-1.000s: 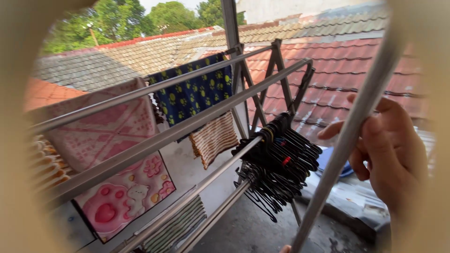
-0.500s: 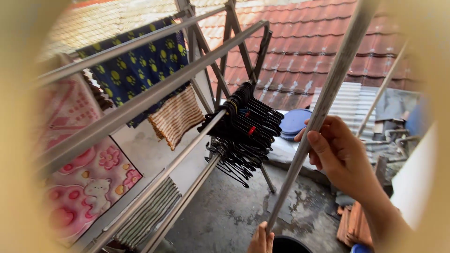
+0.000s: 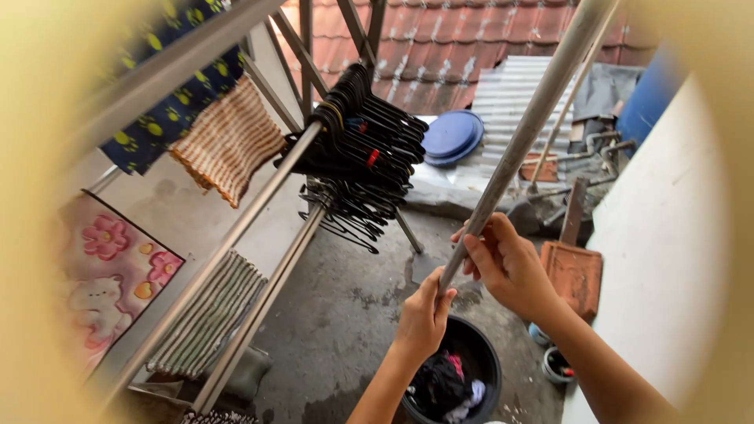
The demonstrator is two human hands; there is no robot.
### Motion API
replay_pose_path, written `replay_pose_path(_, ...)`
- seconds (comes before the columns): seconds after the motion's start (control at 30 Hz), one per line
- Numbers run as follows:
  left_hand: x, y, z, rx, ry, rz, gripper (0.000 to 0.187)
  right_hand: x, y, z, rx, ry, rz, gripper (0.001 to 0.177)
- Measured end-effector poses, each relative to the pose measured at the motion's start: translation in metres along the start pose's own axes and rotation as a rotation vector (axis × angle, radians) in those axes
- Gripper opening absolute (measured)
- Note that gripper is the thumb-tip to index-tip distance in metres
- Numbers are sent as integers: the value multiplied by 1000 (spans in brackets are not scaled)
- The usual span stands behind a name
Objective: Hanging wet clothes on hangers and using a pole to place them on a high drying rack.
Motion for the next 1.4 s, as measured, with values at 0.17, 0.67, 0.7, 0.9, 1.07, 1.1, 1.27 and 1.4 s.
replay_pose_path(0.17, -3, 29, -24, 30, 17, 61, 33, -6, -16, 38, 48, -64, -22, 25)
replay_pose_path(0.67, -10, 55, -74, 89, 85, -56, 21, -62, -40, 106, -185, -256, -92, 30)
replay_pose_path(0.7, -11, 53, -81, 75, 135, -74, 21, -67, -37, 109, -223, -281, -97, 30)
replay_pose_path(0.9, -22, 45, -120, -22, 394, -83, 21, -99, -30, 117, -396, -387, -174, 30)
replay_pose_path(1.07, -47, 48, -163, -74, 533, -113, 25, -130, -28, 123, -526, -452, -273, 30)
replay_pose_path(1.1, -53, 49, -171, -77, 548, -114, 27, -137, -26, 124, -542, -464, -290, 29)
replay_pose_path(1.27, -69, 29, -204, -129, 603, -117, 32, -158, -18, 143, -610, -509, -347, 29)
replay_pose_path(1.4, -80, 11, -233, -183, 719, -51, 31, -178, -18, 161, -643, -544, -372, 29)
Point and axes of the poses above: each hand's wrist, its own x-axis towards the middle knuckle, its own z-axis out of the back of the hand, y = z × x, the point moved 9 cm from there along x, towards the middle knuckle, and after that the axes turned 5 degrees about z, right-handed, at the moved point
